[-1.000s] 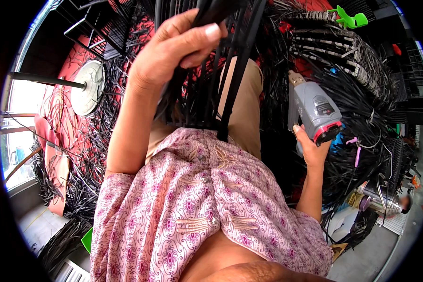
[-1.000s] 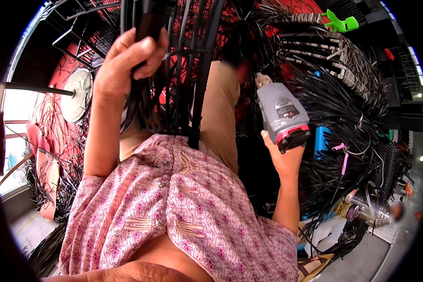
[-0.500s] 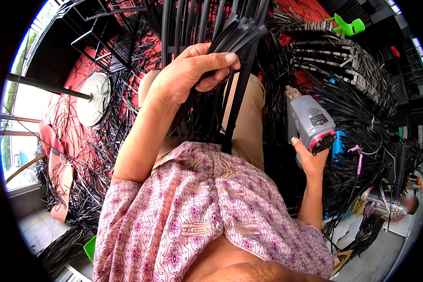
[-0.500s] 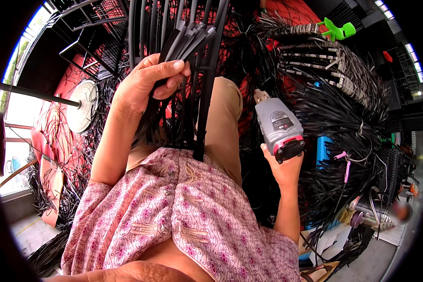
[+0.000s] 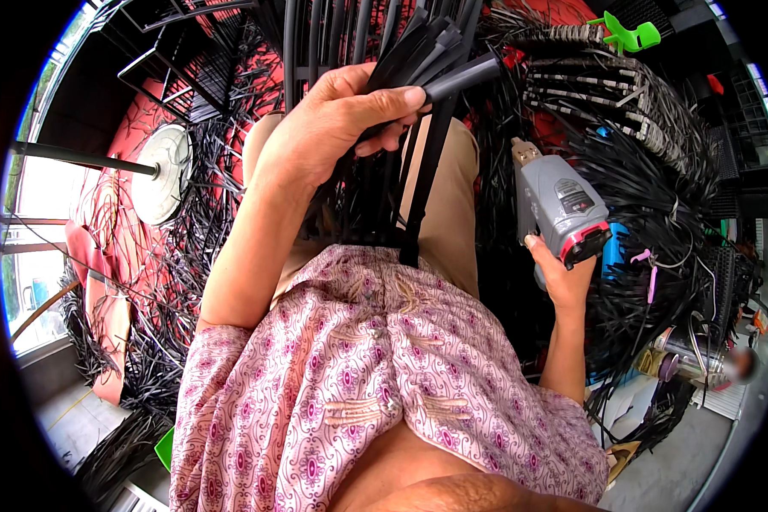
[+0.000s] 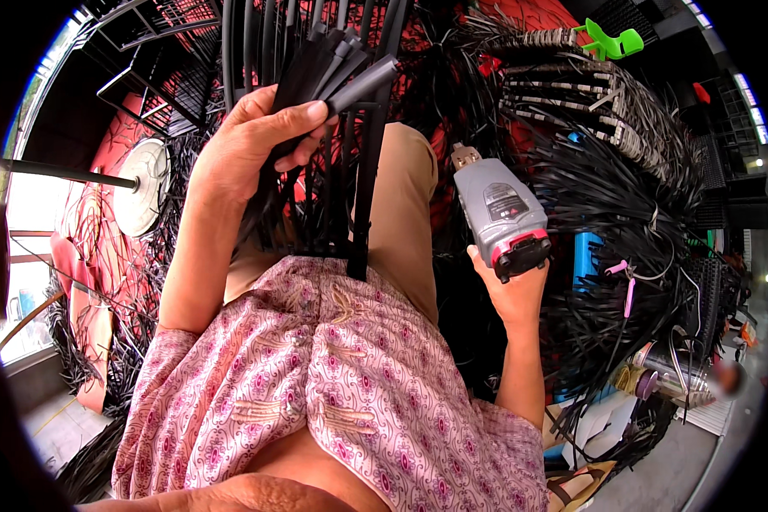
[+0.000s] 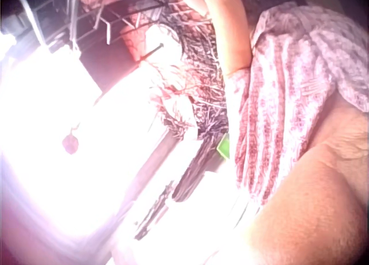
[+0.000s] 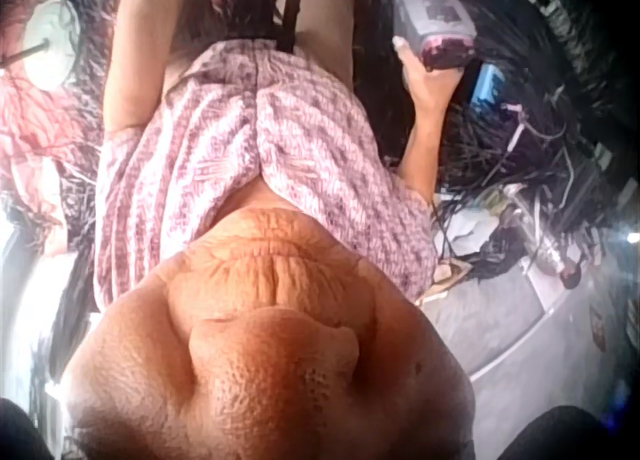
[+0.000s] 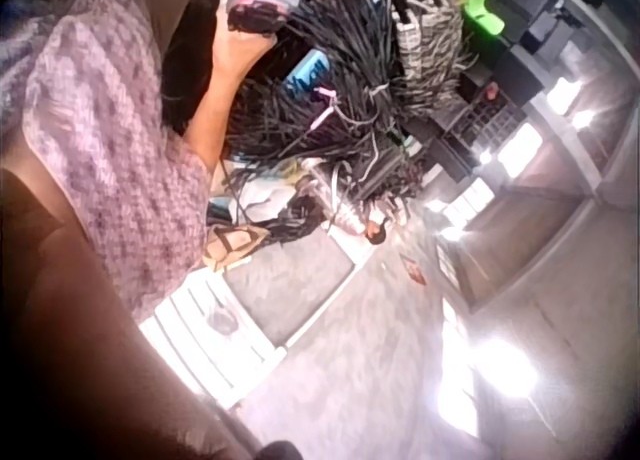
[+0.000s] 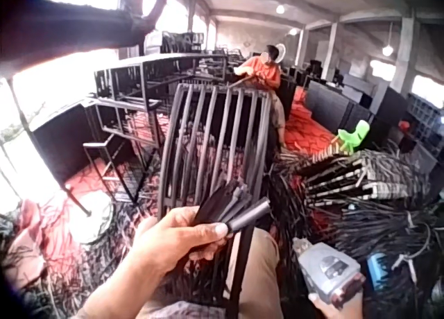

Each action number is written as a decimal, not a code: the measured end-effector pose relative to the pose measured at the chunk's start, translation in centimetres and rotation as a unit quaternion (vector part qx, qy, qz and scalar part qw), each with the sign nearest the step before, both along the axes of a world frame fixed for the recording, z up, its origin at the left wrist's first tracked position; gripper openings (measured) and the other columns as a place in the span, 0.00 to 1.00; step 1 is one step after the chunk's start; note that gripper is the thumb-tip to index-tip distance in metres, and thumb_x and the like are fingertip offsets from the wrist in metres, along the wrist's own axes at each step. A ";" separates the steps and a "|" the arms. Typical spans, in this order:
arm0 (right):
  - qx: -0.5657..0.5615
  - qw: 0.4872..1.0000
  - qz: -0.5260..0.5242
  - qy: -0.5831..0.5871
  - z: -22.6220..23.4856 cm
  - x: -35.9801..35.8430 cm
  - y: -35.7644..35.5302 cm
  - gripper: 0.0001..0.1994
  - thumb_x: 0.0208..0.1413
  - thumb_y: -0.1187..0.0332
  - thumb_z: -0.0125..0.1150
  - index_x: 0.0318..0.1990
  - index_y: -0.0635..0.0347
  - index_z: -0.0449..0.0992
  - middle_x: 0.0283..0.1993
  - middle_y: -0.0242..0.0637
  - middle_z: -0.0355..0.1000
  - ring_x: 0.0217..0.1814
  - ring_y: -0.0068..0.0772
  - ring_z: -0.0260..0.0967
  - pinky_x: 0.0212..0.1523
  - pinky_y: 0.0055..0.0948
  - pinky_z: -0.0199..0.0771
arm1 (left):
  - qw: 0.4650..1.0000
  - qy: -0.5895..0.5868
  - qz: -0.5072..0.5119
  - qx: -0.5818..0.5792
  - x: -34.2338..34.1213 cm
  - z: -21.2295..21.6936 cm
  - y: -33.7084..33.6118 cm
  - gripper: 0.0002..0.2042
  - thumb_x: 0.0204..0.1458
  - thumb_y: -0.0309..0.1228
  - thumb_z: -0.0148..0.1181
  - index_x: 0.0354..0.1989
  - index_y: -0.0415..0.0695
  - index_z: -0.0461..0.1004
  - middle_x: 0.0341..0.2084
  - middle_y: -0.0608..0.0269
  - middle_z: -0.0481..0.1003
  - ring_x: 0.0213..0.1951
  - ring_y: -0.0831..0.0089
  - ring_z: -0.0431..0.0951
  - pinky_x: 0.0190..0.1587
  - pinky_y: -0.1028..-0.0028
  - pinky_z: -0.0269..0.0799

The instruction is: The person sits on the floor and assembles black plastic chair frames. They use a handheld power tool to fasten components together and handle bundles of black plastic strips, inserting them into the chair structure.

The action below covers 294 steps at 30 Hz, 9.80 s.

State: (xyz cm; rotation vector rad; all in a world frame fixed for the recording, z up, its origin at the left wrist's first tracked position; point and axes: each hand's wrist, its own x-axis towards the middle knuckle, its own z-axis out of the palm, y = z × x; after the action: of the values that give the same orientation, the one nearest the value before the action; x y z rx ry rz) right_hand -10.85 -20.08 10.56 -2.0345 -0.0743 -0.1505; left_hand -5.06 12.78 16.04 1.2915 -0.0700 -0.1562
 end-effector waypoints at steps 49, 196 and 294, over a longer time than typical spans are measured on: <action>-0.216 0.919 0.232 -0.236 3.6 4.5 4.2 0.30 0.38 0.66 0.73 0.51 0.68 0.73 0.41 0.48 0.78 0.40 0.43 0.80 0.40 0.33 0.78 | 0.898 -0.149 0.186 0.370 1.4 -2.2 -0.6 0.13 0.47 0.27 0.66 0.41 0.37 0.77 0.26 0.66 0.79 0.28 0.83 0.73 0.36 0.77 0.71; -0.111 0.959 0.187 -0.182 -1.6 1.3 3.1 0.31 0.36 0.65 0.75 0.50 0.71 0.73 0.40 0.45 0.79 0.40 0.38 0.80 0.41 0.30 0.78 | 0.902 -0.087 0.083 0.415 0.8 -4.8 -2.1 0.13 0.48 0.37 0.63 0.30 0.36 0.79 0.10 0.63 0.69 0.16 0.82 0.67 0.23 0.73 0.65; 0.238 0.960 0.131 0.061 -5.5 9.0 10.3 0.17 0.55 0.62 0.65 0.47 0.66 0.79 0.37 0.31 0.78 0.37 0.17 0.71 0.37 0.19 0.70 | 0.944 -0.118 0.291 0.100 -4.0 -5.2 4.7 0.12 0.58 0.34 0.57 0.34 0.35 0.78 0.20 0.63 0.76 0.23 0.76 0.75 0.32 0.78 0.69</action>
State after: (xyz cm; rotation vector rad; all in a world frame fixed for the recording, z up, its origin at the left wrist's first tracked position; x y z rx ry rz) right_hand -1.84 -9.83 5.06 -1.5314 -0.2081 0.1168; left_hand -9.06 17.44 10.80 1.4760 0.1277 0.5117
